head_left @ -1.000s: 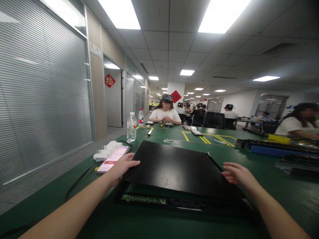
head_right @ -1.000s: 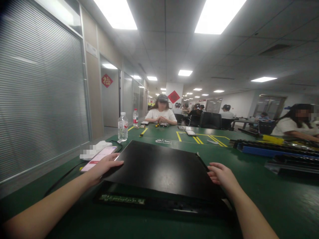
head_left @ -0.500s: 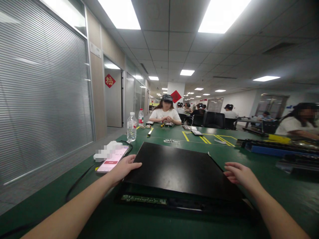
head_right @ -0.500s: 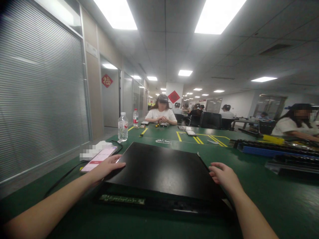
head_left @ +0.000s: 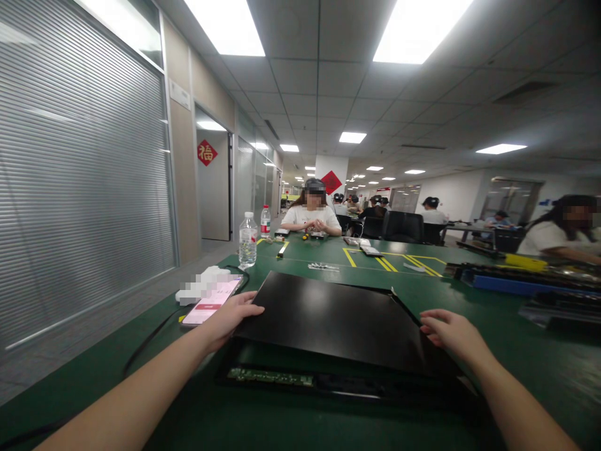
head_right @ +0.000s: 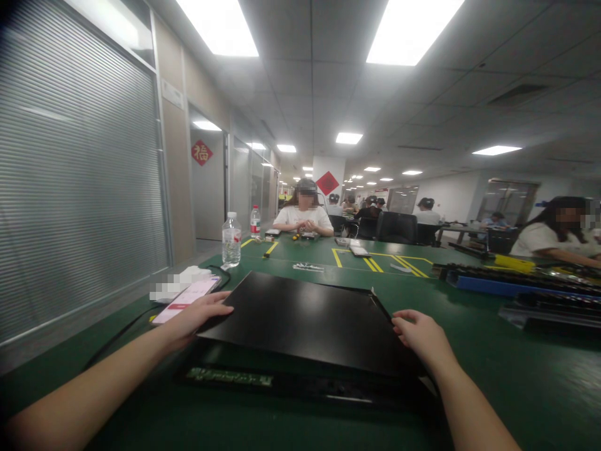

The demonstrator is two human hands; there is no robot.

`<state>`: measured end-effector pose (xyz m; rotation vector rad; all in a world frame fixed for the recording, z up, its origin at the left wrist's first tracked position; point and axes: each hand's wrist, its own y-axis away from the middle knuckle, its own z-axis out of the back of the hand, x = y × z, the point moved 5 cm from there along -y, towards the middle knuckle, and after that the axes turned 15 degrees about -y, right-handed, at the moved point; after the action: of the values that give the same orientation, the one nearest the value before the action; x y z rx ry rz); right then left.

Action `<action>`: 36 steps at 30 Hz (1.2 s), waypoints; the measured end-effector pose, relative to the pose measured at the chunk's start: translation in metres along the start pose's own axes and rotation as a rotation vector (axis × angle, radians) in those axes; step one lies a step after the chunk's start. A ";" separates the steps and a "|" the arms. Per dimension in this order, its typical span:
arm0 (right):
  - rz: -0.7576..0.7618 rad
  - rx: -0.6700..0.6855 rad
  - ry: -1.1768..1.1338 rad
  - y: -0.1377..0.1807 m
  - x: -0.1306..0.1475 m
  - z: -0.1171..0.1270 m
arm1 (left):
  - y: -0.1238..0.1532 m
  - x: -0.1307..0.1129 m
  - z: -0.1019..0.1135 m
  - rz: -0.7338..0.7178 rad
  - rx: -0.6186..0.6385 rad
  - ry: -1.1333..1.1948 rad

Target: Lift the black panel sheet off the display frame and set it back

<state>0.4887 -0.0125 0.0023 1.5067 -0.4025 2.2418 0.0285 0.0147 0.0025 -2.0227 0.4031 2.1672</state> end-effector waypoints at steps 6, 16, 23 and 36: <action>0.056 -0.013 0.046 -0.006 -0.005 0.002 | -0.002 0.003 0.004 0.002 -0.088 -0.012; 0.123 -0.012 0.278 -0.004 0.001 0.001 | -0.005 0.009 0.008 -0.001 -0.055 -0.007; 0.183 -0.064 0.487 0.012 0.018 -0.002 | -0.002 0.006 0.005 0.005 -0.039 -0.045; 0.197 -0.049 0.564 0.019 0.026 -0.006 | 0.003 0.002 0.004 0.013 -0.100 -0.058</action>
<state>0.4661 -0.0223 0.0239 0.7784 -0.4352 2.6538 0.0235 0.0134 0.0009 -2.0063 0.3076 2.2916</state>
